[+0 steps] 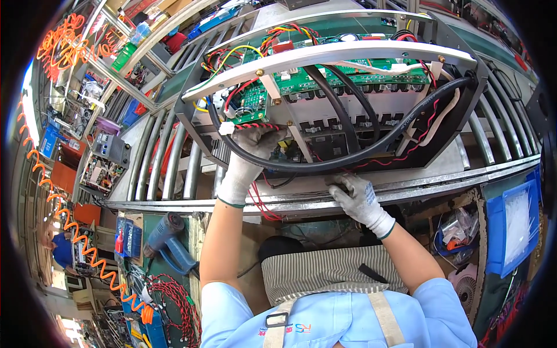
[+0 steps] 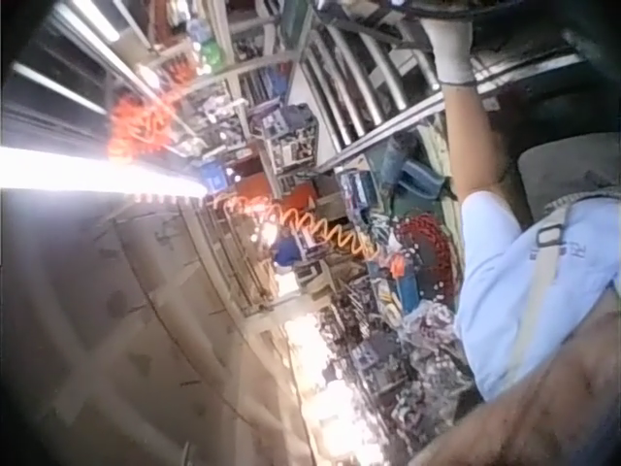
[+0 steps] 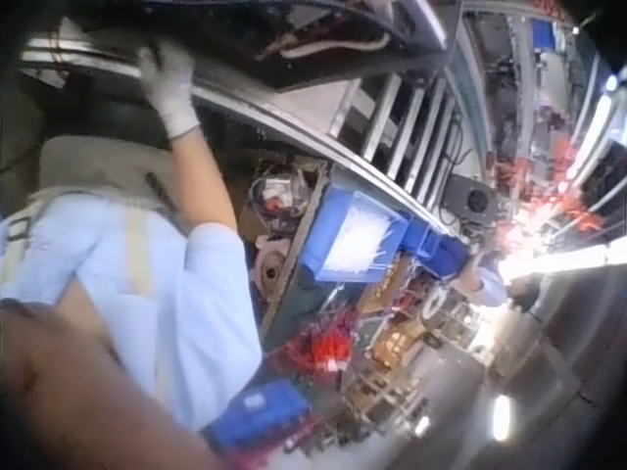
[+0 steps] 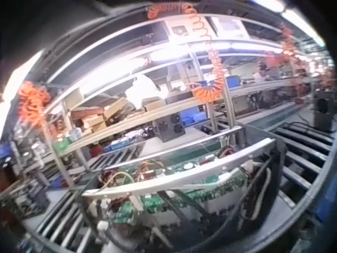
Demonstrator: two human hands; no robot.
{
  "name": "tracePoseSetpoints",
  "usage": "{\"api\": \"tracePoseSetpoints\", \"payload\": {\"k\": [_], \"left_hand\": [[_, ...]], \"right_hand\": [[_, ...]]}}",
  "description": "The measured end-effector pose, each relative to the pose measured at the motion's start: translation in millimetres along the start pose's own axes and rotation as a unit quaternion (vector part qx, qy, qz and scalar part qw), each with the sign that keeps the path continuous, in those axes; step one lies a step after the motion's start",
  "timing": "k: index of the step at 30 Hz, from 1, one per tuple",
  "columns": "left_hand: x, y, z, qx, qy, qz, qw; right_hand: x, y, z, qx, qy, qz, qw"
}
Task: The person assembles and wires electronic components by connecting internal cables to a circuit board within an electronic chassis. A heat gun is used to secure the connections.
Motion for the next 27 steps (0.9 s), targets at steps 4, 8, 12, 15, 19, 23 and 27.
{"api": "tracePoseSetpoints", "payload": {"k": [4,8,12,15,19,23,27], "left_hand": [[-29,-5,-2,0.066,-0.125,-0.065,0.988],[-20,-12,-3,0.05,-0.151,-0.079,0.984],[-13,-24,7,0.148,-0.258,-0.201,0.934],[-37,-50,54,0.238,-0.182,-0.107,0.948],[-68,-91,71,0.158,0.02,-0.252,0.954],[-100,-79,40,0.186,-0.004,-0.001,0.983],[-101,-37,51,0.184,0.043,0.364,0.912]], "right_hand": [[0,-4,-1,-0.009,0.016,-0.003,1.0],[-2,0,-2,-0.002,-0.004,0.007,1.0],[4,0,-4,0.002,0.013,0.023,1.0],[10,-1,2,0.025,0.022,0.037,0.999],[14,-9,6,0.03,0.014,0.071,0.997],[4,-15,5,0.02,0.041,0.088,0.995],[8,-16,8,0.038,0.029,0.089,0.995]]}}
Point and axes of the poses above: each hand's wrist, its own z-axis away from the middle knuckle, its own y-axis out of the back of the hand, x = y × z, the point moved 4 cm from there along -z, towards the middle knuckle, and after that the axes turned 10 degrees about y, right-handed, at the moved point
